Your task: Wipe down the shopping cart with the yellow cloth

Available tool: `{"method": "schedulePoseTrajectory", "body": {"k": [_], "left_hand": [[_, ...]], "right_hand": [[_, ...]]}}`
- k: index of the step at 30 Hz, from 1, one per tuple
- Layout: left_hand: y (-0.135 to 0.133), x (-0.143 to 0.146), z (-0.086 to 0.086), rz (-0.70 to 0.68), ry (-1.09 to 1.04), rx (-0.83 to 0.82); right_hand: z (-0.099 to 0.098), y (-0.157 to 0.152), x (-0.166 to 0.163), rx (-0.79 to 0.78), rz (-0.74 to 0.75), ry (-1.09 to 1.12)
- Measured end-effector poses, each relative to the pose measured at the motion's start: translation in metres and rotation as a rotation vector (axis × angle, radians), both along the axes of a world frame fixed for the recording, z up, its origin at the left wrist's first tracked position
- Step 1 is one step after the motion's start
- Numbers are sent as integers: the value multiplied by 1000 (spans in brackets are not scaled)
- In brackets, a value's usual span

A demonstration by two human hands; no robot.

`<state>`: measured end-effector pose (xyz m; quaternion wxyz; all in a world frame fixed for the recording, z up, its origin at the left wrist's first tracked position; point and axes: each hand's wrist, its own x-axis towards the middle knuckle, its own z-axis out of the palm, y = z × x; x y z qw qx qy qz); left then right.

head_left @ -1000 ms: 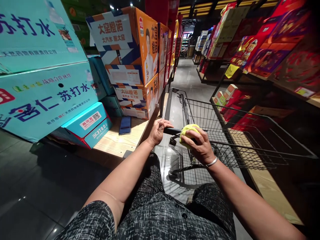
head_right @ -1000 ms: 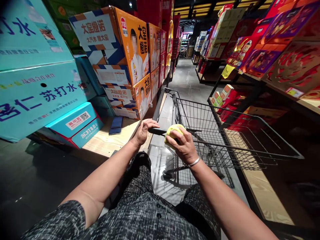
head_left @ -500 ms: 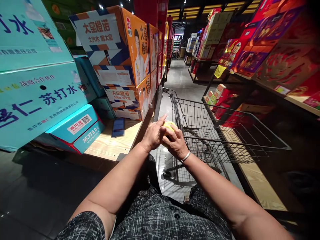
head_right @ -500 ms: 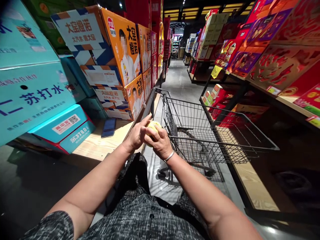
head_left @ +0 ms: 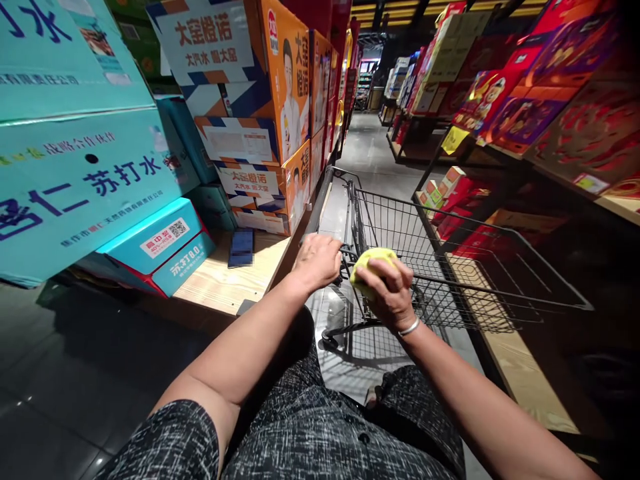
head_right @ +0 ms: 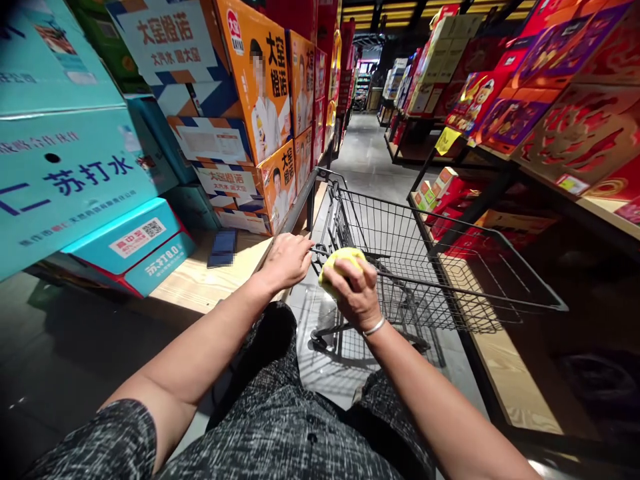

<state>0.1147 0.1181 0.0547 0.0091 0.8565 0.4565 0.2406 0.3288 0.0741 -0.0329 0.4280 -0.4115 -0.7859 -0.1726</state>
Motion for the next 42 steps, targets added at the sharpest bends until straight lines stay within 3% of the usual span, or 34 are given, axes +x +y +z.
{"method": "schedulePoseTrajectory", "body": {"k": [3,7,11,14,17,21,24,26,28,32,34,36,38,42], "left_hand": [[1,10,-2,-71,-3,-34],[7,8,-8,-116,5,-27],[15,1,-11,-53,11,1],[20,0,-11,1,18,19],[23,0,-13,52,26,43],[26,0,-19,122,41,96],[28,-2,-23,160,66,138],[30,-6,-24,171,74,149],[33,-10,-24,176,69,153],[39,-20,-25,191,63,167],[41,-23,-26,197,67,171],[42,-26,-26,191,77,167],[41,-28,-25,174,90,159],[37,-34,-23,119,116,140]], "right_hand": [[14,22,-15,-44,0,54],[-3,27,20,-95,-8,-97],[-17,10,89,-209,-243,-92],[-15,5,109,-259,-442,-6],[-10,12,74,-235,-463,49],[1,27,-14,-228,-210,-11],[9,33,-50,-207,-88,-48],[9,32,-41,-208,-84,-80],[5,27,-9,-238,-132,-103],[-10,14,74,-326,-397,-30],[-15,10,94,-348,-535,37],[-16,11,86,-353,-600,94],[-12,18,54,-356,-555,121],[7,42,-28,-389,-175,91]]}}
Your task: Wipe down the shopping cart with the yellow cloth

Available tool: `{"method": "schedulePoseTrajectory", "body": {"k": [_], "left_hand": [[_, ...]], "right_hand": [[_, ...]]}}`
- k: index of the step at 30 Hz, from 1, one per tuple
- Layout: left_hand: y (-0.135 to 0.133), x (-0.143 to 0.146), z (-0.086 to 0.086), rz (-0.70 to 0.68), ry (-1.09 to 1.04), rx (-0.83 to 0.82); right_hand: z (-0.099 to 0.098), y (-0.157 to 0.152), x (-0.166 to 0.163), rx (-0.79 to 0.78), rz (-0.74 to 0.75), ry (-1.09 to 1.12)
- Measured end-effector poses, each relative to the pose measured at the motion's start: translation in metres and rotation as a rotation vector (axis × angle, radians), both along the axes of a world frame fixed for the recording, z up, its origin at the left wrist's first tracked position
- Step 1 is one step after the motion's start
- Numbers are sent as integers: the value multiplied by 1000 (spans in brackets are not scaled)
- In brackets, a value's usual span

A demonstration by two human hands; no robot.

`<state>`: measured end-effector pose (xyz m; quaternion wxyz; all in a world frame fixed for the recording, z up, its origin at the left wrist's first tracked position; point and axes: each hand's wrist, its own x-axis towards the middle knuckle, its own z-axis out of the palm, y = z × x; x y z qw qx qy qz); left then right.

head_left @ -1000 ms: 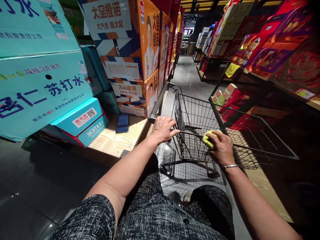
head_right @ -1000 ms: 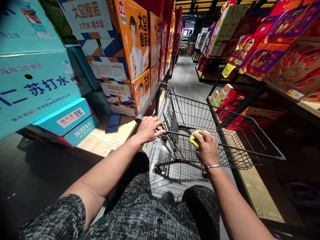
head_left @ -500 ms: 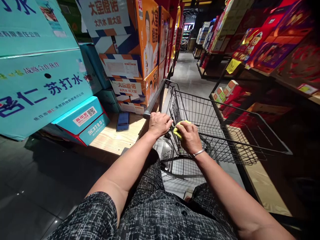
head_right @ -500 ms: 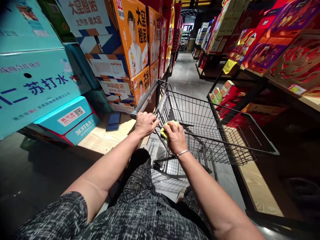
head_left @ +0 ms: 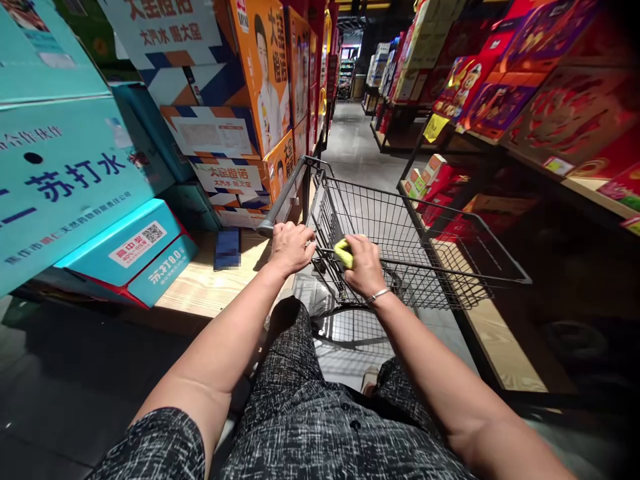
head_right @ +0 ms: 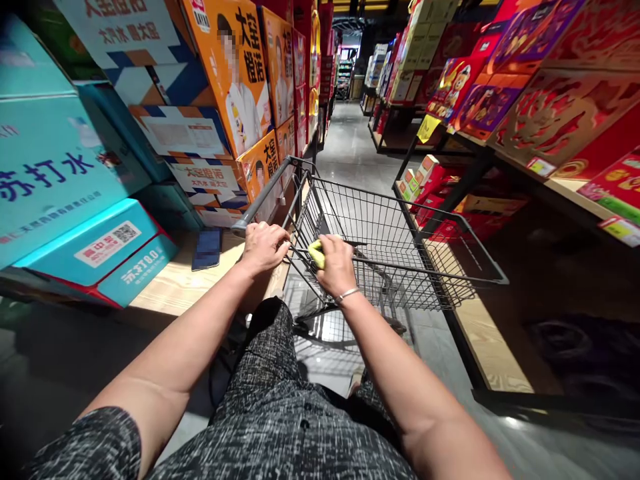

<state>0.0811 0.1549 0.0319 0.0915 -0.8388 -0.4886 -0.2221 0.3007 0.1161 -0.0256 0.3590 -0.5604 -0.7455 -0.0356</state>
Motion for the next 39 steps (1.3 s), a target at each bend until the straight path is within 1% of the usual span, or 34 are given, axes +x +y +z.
{"method": "schedulePoseTrajectory", "body": {"k": [2,3,4,5,7,10,11,12,13,14,17,19,20,22,24,26,27,28,30,33,35,36,37,38,39], "left_hand": [[-2,-3,1,-28,16,-8],[-3,-5,2,-40,20,-14],[-3,-7,2,-49,20,-21],[-3,-9,2,-55,17,-28],[-3,-11,3,-64,10,-45],[-3,-9,6,-61,14,-68],[-4,-6,8,-58,23,-80],[-5,-3,10,-56,36,-90],[-6,1,13,-54,56,-100],[-6,5,16,-54,83,-107],[-7,15,20,-59,171,-115],[-5,17,18,-73,188,-114],[-3,16,16,-84,180,-109],[0,11,11,-103,154,-89],[2,7,7,-115,134,-72],[2,6,5,-109,123,-64],[0,7,4,-100,118,-61],[-2,10,4,-87,113,-55],[-7,18,2,-80,104,-40],[-15,33,-5,-155,97,-35],[-16,41,-12,-194,111,-59],[-16,43,-16,-191,124,-70],[-15,44,-19,-182,140,-77],[-13,44,-22,-174,156,-79],[-12,44,-24,-170,170,-78]], "right_hand": [[10,11,-20,-16,182,23],[14,14,-20,-35,237,25],[16,16,-15,-60,259,19],[16,15,-4,-86,245,4],[13,6,27,-111,121,-36],[0,-14,68,-36,-183,-37],[-6,-19,73,9,-257,-23],[-11,-22,74,56,-300,-12],[-16,-22,69,104,-306,-11],[-22,-21,59,151,-278,-21],[-43,-9,16,256,-102,-107],[-63,-3,-6,274,13,-191],[-75,-3,-11,259,62,-236],[-102,-8,-5,169,139,-328],[-128,-20,15,10,186,-396],[-146,-33,38,-131,191,-427],[-150,-39,47,-173,188,-431],[-150,-43,52,-194,184,-429],[-140,-44,53,-199,190,-422],[-106,-32,37,-130,225,-322],[-88,-20,27,-56,211,-223],[-84,-15,24,-36,196,-192],[-86,-11,24,-39,186,-185],[-93,-10,27,-64,183,-197],[-104,-11,32,-109,184,-221]]}}
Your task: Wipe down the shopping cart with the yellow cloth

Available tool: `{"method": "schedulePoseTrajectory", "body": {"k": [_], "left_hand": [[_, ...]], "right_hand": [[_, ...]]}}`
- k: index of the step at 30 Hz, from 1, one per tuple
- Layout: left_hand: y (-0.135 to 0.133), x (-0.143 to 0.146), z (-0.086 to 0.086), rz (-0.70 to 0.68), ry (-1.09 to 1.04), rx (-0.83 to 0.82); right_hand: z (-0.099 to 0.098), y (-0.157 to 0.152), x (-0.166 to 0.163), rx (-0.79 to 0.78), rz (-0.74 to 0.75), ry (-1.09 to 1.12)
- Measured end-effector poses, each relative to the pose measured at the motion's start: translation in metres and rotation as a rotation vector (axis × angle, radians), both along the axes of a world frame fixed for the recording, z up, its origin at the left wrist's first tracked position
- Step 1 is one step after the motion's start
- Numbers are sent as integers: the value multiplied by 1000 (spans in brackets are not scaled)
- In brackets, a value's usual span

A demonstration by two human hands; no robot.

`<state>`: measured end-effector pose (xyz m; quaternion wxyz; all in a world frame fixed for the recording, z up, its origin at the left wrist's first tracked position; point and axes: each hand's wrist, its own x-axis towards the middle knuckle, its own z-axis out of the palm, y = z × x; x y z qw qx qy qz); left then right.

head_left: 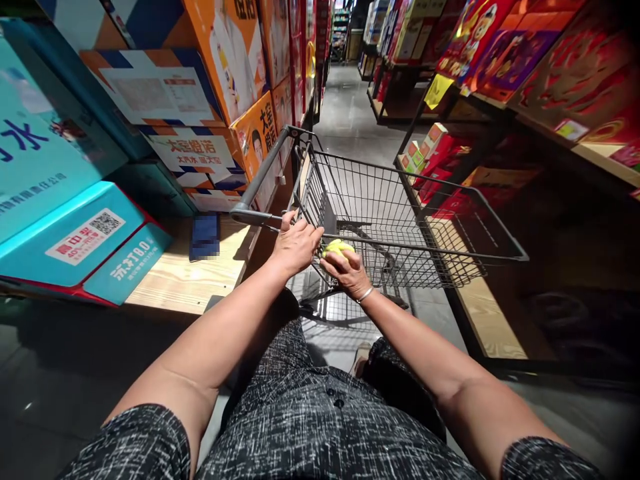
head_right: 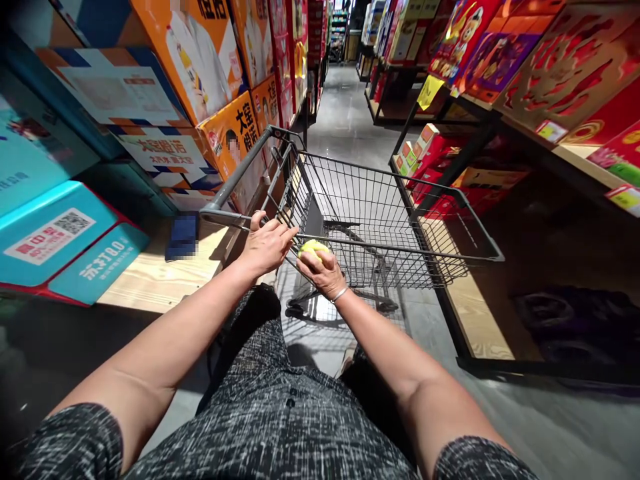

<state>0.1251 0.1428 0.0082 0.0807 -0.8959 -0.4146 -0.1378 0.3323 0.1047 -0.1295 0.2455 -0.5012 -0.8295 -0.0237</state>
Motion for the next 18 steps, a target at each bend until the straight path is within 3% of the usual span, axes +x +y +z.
{"method": "schedulePoseTrajectory", "body": {"k": [4,7,9,11,15,18], "left_hand": [[1,0,-3,15,16,15],[-3,6,-1,59,76,66],[-5,11,0,79,152,92],[-5,16,1,85,207,81],[-5,28,0,55,154,-22],[-7,38,-7,-16,84,-90]], "right_hand": [[-63,-19,29,-243,-60,-137],[-85,-32,44,-311,-94,-165],[-76,-34,48,-284,-97,-151],[-52,-31,50,-220,-95,-118],[-12,-19,53,21,-172,32],[-20,-17,57,52,-218,66]]}}
